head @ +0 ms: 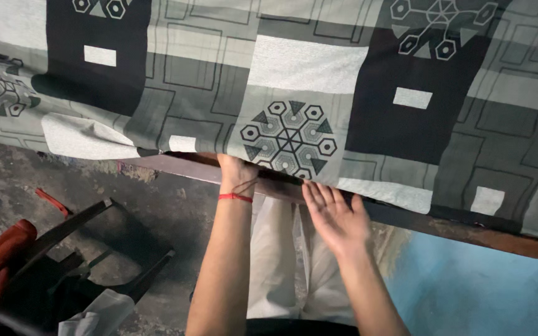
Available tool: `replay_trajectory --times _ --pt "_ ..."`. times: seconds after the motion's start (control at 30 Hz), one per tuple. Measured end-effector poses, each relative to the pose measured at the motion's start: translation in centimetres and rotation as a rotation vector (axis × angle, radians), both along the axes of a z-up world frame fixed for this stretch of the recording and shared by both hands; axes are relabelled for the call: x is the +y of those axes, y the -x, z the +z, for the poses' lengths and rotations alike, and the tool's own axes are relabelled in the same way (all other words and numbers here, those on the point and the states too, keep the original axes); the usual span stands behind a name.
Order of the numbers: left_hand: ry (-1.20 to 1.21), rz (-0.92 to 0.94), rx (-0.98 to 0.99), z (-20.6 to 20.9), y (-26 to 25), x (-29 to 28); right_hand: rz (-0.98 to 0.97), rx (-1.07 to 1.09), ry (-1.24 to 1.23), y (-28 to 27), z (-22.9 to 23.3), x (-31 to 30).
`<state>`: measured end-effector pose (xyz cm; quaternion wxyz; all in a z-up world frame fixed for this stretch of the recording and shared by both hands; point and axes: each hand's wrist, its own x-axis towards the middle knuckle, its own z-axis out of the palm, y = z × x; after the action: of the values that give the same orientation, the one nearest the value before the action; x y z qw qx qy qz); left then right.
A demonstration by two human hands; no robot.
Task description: The person spreads a patterned bedsheet over a mattress on a wooden bed frame, pulling and adjusting the fabric to align it with the mattress edges. They smooth the sheet with their hands and tuck the edges along the sides and corners of the bed.
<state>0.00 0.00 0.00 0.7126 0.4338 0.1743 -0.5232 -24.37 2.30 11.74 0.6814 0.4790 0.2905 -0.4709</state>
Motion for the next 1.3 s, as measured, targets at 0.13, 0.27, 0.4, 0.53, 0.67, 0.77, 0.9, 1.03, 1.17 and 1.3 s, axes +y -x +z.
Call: replay_trajectory --times 0.13,0.27,0.4,0.53,0.67,0.77,0.9,1.03,1.17,1.3 --pt "0.01 0.001 0.058 -0.6 -0.2 0.2 0.053 0.135 0.193 -1.4 2.2 -0.4" --pt "-0.029 -0.01 0.105 -0.4 -0.6 0.3 0.088 0.203 0.244 -3.1 2.4 -1.9" --pt "0.176 -0.332 -0.155 2.5 -0.5 1.3 0.011 0.112 0.223 -3.5 1.1 -3.0" --pt "-0.046 0.061 0.333 7.4 0.1 1.3 0.049 0.099 0.184 -3.2 -0.2 -3.3" --pt "-0.179 -0.1 0.067 14.1 1.5 3.7 0.015 0.046 0.19 -2.7 -1.2 -2.7" --pt "-0.233 -0.322 -0.577 17.6 3.1 3.6 0.09 0.145 0.17 -2.9 -2.0 -2.5" --pt "-0.217 -0.975 -1.844 19.9 3.2 1.6 0.23 0.226 0.148 -1.7 -1.1 -1.2" --pt "-0.018 -1.399 -2.044 17.9 3.8 -1.9 0.554 0.426 0.172 1.0 2.0 1.6" --pt "0.004 -1.515 -2.173 15.0 3.7 -2.4 1.112 1.186 0.483 5.0 3.6 0.5" --pt "-0.001 -1.571 -2.185 12.2 3.3 -2.6 1.571 1.779 0.916 7.1 2.9 -3.9"
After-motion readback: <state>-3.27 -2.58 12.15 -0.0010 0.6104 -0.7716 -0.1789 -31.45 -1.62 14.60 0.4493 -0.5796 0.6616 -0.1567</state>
